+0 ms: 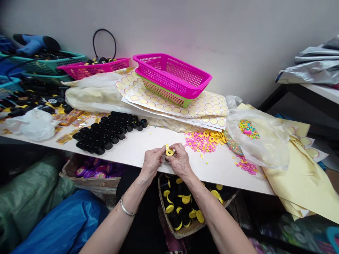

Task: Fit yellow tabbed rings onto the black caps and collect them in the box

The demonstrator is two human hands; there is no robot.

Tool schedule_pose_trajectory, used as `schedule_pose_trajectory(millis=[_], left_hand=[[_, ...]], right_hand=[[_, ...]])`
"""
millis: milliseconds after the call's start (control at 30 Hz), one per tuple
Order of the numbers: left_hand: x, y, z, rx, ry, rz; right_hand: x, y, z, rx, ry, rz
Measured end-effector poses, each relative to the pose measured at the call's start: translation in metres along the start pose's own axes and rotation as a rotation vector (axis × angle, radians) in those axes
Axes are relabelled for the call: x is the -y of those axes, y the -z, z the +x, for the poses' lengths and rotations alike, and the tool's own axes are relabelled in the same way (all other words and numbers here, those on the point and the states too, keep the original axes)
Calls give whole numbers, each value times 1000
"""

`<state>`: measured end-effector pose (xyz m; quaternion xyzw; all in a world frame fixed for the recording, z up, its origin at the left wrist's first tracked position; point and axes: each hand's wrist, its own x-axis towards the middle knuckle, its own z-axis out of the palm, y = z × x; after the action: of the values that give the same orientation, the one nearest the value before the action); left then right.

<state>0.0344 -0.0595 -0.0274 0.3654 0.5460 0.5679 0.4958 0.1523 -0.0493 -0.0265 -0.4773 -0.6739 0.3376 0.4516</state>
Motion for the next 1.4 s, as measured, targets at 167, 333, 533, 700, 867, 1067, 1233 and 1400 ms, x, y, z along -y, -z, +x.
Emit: schedule_pose_trajectory(millis=[167, 333, 533, 700, 867, 1067, 1233, 1400], left_hand=[[0, -6, 4, 44, 16, -28], [2, -5, 2, 53, 38, -83], [7, 0, -5, -2, -12, -117], [4, 0, -9, -79, -4, -86], [5, 0, -11, -140, -27, -73], [11, 6, -11, -195, -85, -153], [6, 19, -12, -162, 12, -141], [2, 28, -18, -227, 7, -177]], right_hand=[[-1, -1, 0, 22, -108, 131], [0, -6, -3, 62, -208, 230], [7, -13, -12, 95, -265, 346], [6, -15, -17, 53, -224, 395], [4, -22, -16, -15, -262, 394], [12, -36, -15, -63, -400, 395], [29, -41, -16, 36, -576, 511], [33, -48, -19, 45, -506, 559]])
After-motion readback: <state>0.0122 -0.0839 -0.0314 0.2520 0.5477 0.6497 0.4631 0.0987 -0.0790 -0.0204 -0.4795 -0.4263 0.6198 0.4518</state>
